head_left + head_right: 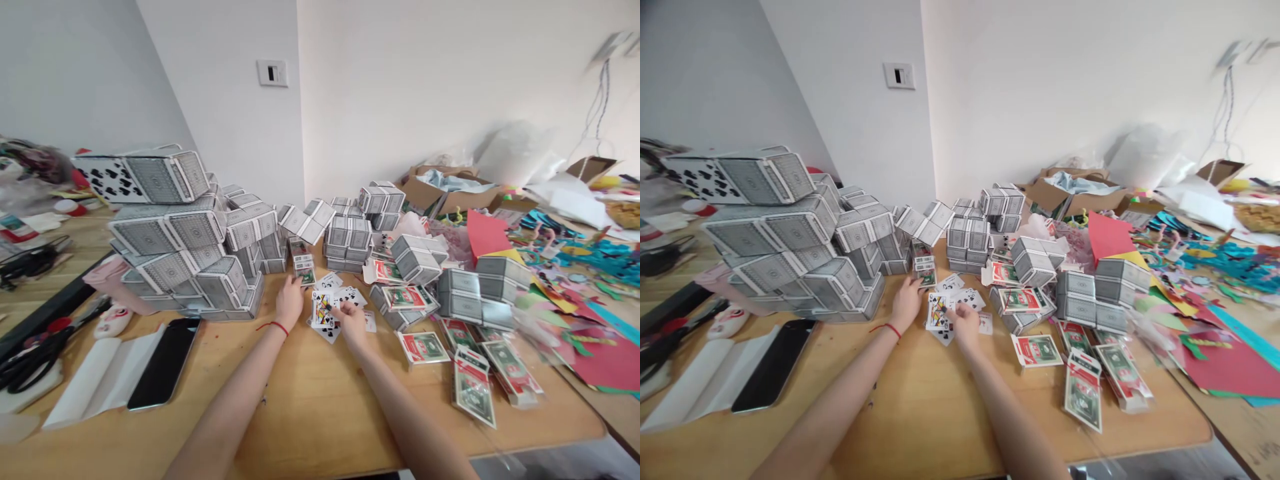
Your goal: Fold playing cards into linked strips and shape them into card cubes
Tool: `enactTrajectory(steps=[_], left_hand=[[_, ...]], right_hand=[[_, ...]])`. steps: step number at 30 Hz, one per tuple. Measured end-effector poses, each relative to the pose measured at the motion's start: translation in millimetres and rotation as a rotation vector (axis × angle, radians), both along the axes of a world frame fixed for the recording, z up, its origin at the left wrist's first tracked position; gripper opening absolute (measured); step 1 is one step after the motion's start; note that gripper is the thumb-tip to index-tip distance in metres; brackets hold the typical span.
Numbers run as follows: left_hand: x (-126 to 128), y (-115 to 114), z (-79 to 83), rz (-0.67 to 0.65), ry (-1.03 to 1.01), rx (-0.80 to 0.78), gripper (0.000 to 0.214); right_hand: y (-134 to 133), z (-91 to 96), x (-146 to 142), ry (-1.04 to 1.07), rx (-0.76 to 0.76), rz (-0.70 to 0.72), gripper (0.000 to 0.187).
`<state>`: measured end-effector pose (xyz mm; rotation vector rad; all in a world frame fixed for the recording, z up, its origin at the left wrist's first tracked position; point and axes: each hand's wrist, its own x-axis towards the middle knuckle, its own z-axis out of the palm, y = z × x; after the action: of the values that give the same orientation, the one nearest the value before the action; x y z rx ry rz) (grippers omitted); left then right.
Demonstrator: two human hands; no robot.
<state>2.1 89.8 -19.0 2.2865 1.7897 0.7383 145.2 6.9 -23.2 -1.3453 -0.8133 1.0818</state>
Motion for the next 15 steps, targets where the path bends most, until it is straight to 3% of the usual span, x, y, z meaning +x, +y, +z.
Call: enactTrajectory(steps=[4,8,12,15], left_hand=[[3,1,4.0,0.022,-0.091,0.023,0.029],[-1,-21,5.5,0.045,-0.331,0.068,0.026],[-1,-50,0.5,-0.049,-0.551,-0.141,0.031],[1,-63,-4.5,-0.135,-0.737,-0.243,0.022]], right_hand=[[0,-0.6,0,-0.010,0.020,0.011,0.027],[1,-3.8,-1,0.004,0.023,0.011,0.030],[0,-6.4,-4,0.014,0.028,-0.006,0.032],[-2,-6.4,-8,0.029,0.022,0.009,0.032]])
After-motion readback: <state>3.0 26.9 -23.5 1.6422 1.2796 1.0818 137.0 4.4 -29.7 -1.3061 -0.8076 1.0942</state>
